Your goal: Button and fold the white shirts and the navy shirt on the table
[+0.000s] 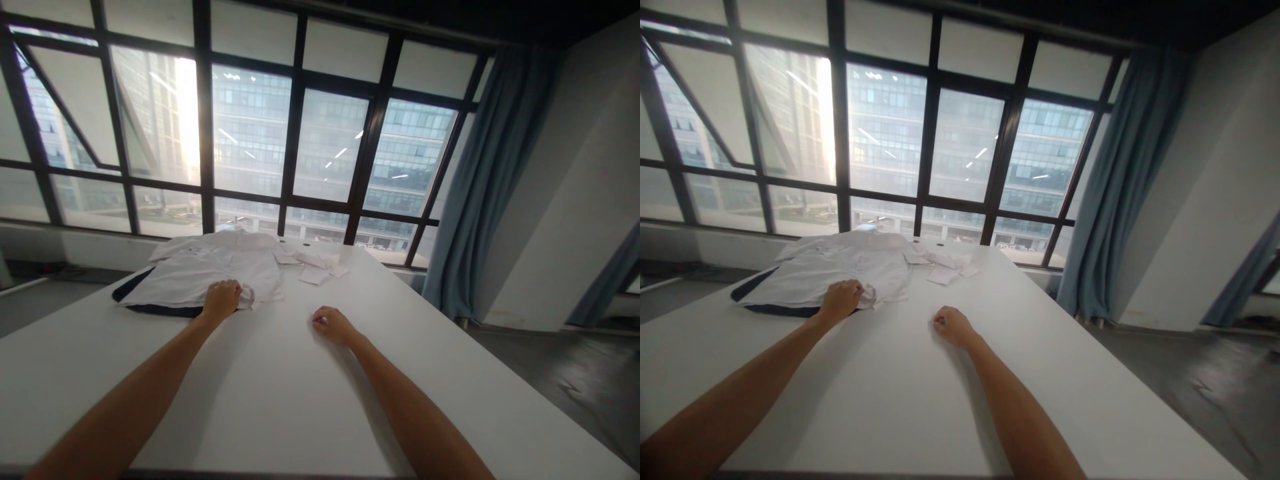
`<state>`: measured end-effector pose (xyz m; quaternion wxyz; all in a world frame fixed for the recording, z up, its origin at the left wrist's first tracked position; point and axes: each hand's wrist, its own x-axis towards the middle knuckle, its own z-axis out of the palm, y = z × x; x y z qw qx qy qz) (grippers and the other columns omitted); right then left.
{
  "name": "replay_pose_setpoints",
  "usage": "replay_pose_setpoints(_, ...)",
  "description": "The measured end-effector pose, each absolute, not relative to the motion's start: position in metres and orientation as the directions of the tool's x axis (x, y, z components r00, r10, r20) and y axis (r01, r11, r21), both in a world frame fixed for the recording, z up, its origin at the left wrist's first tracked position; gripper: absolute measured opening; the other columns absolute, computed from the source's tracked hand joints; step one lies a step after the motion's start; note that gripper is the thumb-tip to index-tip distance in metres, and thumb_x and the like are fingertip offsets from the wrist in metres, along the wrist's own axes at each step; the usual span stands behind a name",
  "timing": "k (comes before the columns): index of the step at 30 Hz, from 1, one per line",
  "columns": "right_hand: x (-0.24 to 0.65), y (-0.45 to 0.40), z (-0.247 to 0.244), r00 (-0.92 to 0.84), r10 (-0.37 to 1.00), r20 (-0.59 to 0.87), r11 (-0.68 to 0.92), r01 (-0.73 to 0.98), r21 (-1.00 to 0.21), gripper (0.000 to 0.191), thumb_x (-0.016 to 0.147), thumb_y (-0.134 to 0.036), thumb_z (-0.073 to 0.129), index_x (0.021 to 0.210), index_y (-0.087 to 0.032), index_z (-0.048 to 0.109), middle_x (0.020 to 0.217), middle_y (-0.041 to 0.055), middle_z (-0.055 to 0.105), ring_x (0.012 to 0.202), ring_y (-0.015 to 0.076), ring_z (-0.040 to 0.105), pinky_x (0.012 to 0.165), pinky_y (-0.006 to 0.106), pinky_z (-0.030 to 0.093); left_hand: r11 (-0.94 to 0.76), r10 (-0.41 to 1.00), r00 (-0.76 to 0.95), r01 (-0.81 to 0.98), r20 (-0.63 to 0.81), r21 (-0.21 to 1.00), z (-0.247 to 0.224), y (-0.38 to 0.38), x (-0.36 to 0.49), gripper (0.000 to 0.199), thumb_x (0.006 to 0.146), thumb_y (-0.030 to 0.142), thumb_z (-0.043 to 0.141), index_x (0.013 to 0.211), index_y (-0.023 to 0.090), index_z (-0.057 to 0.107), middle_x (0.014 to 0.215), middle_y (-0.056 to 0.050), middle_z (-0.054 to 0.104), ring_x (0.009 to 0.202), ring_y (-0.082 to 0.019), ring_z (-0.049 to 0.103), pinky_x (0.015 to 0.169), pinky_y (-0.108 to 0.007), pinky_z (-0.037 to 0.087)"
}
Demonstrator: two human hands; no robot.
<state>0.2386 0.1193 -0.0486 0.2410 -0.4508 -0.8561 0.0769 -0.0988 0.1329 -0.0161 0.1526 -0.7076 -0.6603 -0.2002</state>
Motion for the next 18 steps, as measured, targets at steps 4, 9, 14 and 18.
replay_pose_setpoints(4, 0.238, 0.12, -0.052, -0.444, 0.824, 0.353, 0.554, 0.761, -0.336, 0.015, 0.079, -0.017, 0.059, 0.089, -0.017, 0.071, 0.093, 0.0061, 0.069, 0.085, 0.0171, 0.062, 0.081, 0.027, 0.045, -0.07, 0.831, -0.099, 0.958, 0.548, 0.279, 0.008, 0.115, -0.073, 0.033, 0.096, 0.031, 0.033, 0.105, 0.014, 0.06, 0.094, -0.012, 0.07, 0.089, -0.026, 0.065, 0.075, -0.033, 0.045)
replay_pose_setpoints(9, 0.239, 0.125, -0.058, -0.303, 0.855, 0.422, 0.466, 0.806, -0.366, 0.042, 0.083, -0.019, 0.055, 0.125, -0.016, 0.057, 0.111, 0.0092, 0.067, 0.096, 0.0189, 0.062, 0.088, 0.03, 0.046, -0.623, 0.781, 0.509, 0.587, 0.362, 0.517, 0.034, 0.067, -0.027, 0.033, 0.091, 0.044, 0.044, 0.091, 0.017, 0.063, 0.085, -0.006, 0.072, 0.076, -0.019, 0.065, 0.068, -0.027, 0.047)
replay_pose_setpoints(14, 0.241, 0.128, -0.062, -0.276, 0.839, 0.469, 0.448, 0.84, -0.305, 0.041, 0.087, -0.018, 0.048, 0.127, -0.015, 0.057, 0.124, 0.0109, 0.061, 0.113, 0.0205, 0.056, 0.101, 0.033, 0.04, -0.568, 0.772, 0.621, 0.579, 0.135, 0.584, 0.029, 0.074, -0.045, 0.039, 0.092, 0.044, 0.037, 0.096, 0.017, 0.065, 0.097, -0.01, 0.073, 0.078, -0.018, 0.068, 0.07, -0.028, 0.05)
replay_pose_setpoints(18, 0.235, 0.128, -0.062, -0.353, 0.843, 0.406, 0.481, 0.833, -0.274, 0.044, 0.089, -0.026, 0.05, 0.132, -0.017, 0.054, 0.133, 0.0109, 0.056, 0.122, 0.0228, 0.051, 0.105, 0.037, 0.037, -0.388, 0.894, 0.333, 0.91, 0.3, 0.146, 0.013, 0.111, -0.097, 0.033, 0.088, 0.037, 0.043, 0.098, 0.019, 0.068, 0.109, -0.01, 0.069, 0.106, -0.026, 0.061, 0.093, -0.039, 0.045)
